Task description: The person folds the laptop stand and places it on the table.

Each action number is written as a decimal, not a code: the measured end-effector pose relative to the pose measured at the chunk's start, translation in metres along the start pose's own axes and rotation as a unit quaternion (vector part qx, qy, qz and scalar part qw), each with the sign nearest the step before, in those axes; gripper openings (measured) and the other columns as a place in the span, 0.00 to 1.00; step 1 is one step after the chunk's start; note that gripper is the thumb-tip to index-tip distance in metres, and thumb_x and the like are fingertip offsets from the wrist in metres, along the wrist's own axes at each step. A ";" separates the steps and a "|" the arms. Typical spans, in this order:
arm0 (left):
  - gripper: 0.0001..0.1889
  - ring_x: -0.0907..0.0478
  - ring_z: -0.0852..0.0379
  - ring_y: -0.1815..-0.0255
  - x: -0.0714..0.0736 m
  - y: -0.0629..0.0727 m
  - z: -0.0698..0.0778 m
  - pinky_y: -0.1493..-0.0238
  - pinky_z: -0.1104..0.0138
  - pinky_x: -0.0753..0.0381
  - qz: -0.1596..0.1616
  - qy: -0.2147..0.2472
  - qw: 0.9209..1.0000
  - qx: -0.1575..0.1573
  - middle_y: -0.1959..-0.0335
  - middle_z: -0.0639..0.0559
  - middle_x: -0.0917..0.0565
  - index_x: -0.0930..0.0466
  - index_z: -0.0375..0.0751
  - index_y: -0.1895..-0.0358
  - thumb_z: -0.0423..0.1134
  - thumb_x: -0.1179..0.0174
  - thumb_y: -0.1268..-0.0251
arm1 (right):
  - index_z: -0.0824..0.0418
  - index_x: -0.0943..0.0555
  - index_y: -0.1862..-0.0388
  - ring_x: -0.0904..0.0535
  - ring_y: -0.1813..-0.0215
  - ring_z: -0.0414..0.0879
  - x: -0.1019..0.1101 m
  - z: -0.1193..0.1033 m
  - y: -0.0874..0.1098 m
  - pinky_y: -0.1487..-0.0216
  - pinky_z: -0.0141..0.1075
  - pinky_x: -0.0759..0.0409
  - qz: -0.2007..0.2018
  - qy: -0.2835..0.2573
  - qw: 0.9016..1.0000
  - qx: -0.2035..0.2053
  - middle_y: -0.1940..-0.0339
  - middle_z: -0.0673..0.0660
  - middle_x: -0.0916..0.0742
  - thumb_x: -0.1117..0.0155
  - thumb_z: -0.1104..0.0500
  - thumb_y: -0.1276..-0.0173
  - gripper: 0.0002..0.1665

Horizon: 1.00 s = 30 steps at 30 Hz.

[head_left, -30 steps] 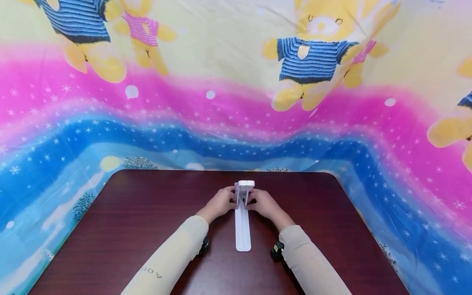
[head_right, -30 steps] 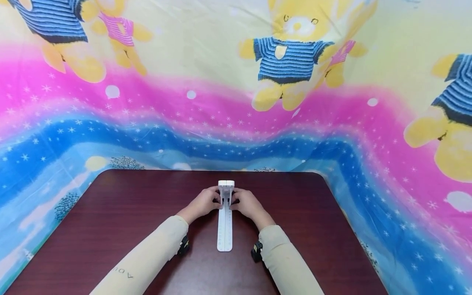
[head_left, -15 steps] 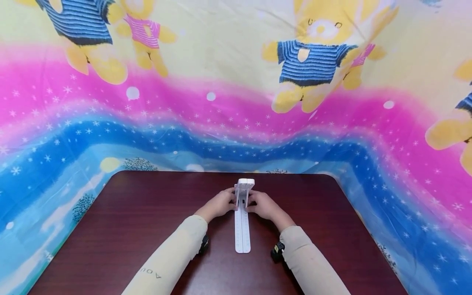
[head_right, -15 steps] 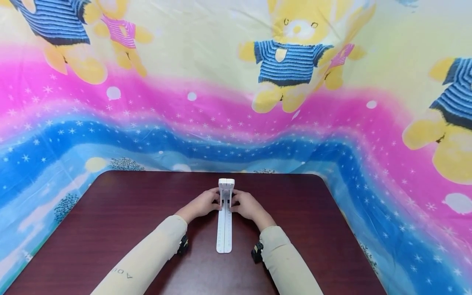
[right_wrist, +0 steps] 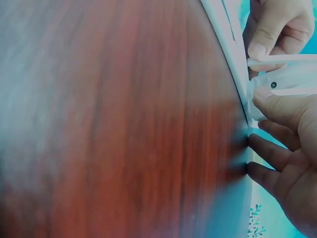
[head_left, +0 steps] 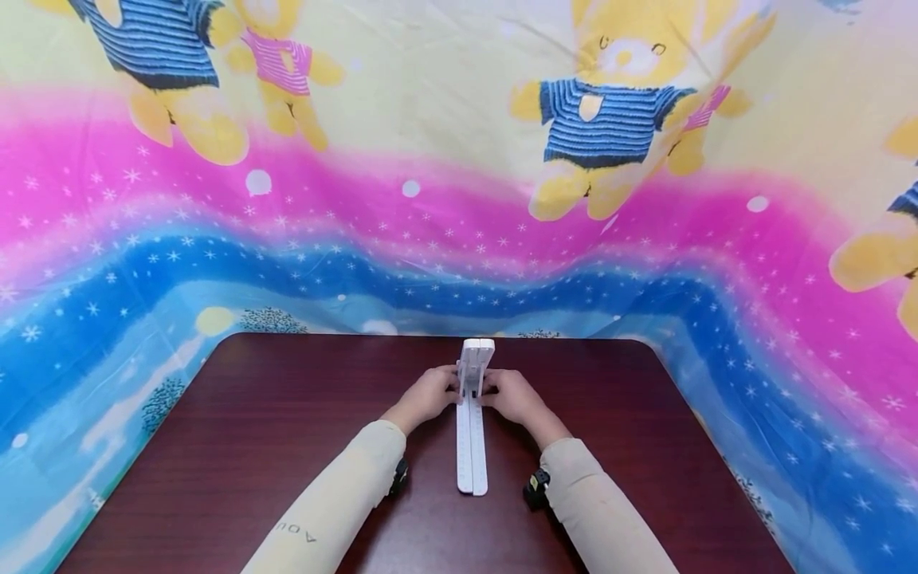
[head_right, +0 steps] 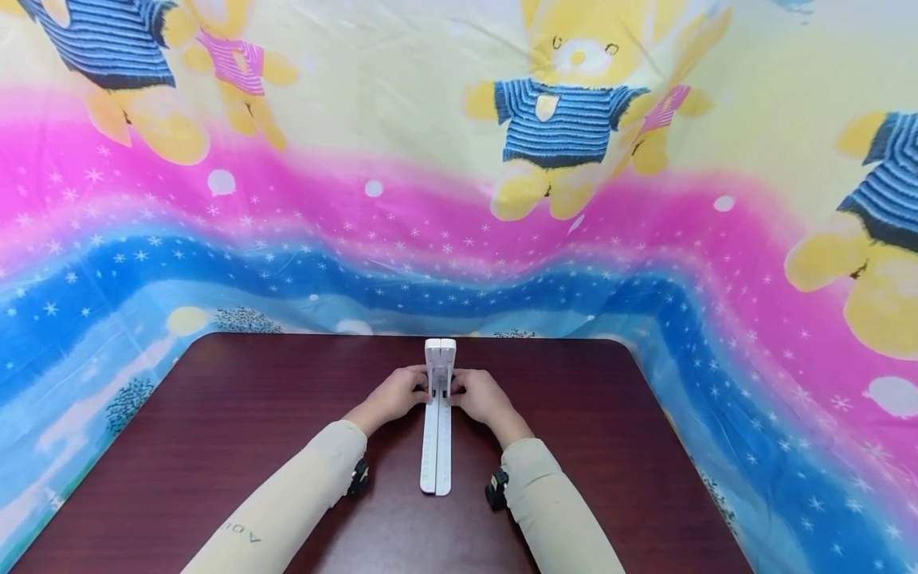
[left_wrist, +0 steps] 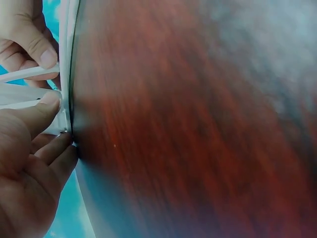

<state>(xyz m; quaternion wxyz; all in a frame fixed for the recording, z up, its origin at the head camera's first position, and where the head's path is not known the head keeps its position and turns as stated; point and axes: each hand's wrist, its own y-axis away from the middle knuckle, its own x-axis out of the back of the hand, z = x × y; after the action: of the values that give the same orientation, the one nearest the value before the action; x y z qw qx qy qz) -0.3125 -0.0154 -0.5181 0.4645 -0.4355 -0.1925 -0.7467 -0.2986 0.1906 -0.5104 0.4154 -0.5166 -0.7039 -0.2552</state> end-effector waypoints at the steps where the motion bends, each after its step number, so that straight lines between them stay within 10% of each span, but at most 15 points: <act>1: 0.02 0.26 0.48 0.29 0.000 -0.001 0.000 0.34 0.58 0.22 0.005 0.001 1.000 0.001 0.31 0.42 0.22 0.11 0.40 0.65 0.34 0.30 0.35 | 0.54 0.08 0.61 0.17 0.38 0.49 0.000 0.000 -0.001 0.42 0.45 0.17 0.004 0.001 1.000 0.000 0.40 0.52 0.13 0.24 0.60 0.36 0.05; 16: 0.05 0.17 0.53 0.39 0.000 -0.003 0.002 0.43 0.61 0.16 0.055 0.009 0.998 0.039 0.43 0.48 0.13 0.07 0.44 0.64 0.37 0.31 0.33 | 0.53 0.08 0.61 0.16 0.60 0.43 -0.001 0.001 -0.005 0.58 0.39 0.17 0.035 0.013 0.999 -0.010 0.62 0.49 0.10 0.30 0.58 0.29 0.05; 21: 0.09 0.17 0.59 0.61 0.004 -0.003 0.005 0.59 0.65 0.16 0.083 0.016 0.993 0.082 0.59 0.53 0.10 0.09 0.43 0.70 0.40 0.32 0.31 | 0.55 0.12 0.70 0.26 0.73 0.43 -0.002 0.000 -0.005 0.69 0.36 0.26 0.079 -0.007 0.996 -0.041 0.75 0.49 0.18 0.31 0.54 0.28 0.11; 25: 0.05 0.18 0.58 0.62 0.006 -0.003 0.008 0.58 0.63 0.16 0.111 0.024 0.989 0.098 0.61 0.52 0.11 0.10 0.44 0.58 0.39 0.30 0.33 | 0.53 0.15 0.60 0.19 0.65 0.43 -0.002 -0.003 -0.003 0.63 0.38 0.19 0.116 -0.049 0.990 -0.067 0.66 0.48 0.13 0.28 0.53 0.31 0.06; 30: 0.15 0.16 0.54 0.46 0.007 0.000 0.011 0.46 0.58 0.15 0.124 0.055 0.990 0.045 0.47 0.48 0.13 0.15 0.45 0.44 0.34 0.32 0.33 | 0.50 0.18 0.44 0.13 0.50 0.45 -0.001 -0.004 0.000 0.50 0.42 0.13 0.120 -0.116 0.985 -0.042 0.51 0.50 0.10 0.29 0.56 0.29 0.16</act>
<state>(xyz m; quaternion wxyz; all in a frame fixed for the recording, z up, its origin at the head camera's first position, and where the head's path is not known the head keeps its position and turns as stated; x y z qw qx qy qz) -0.3091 -0.0112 -0.5064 0.5826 -0.3936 -0.1442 -0.6963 -0.2968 0.1870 -0.5096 0.3366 -0.6407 -0.6684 -0.1715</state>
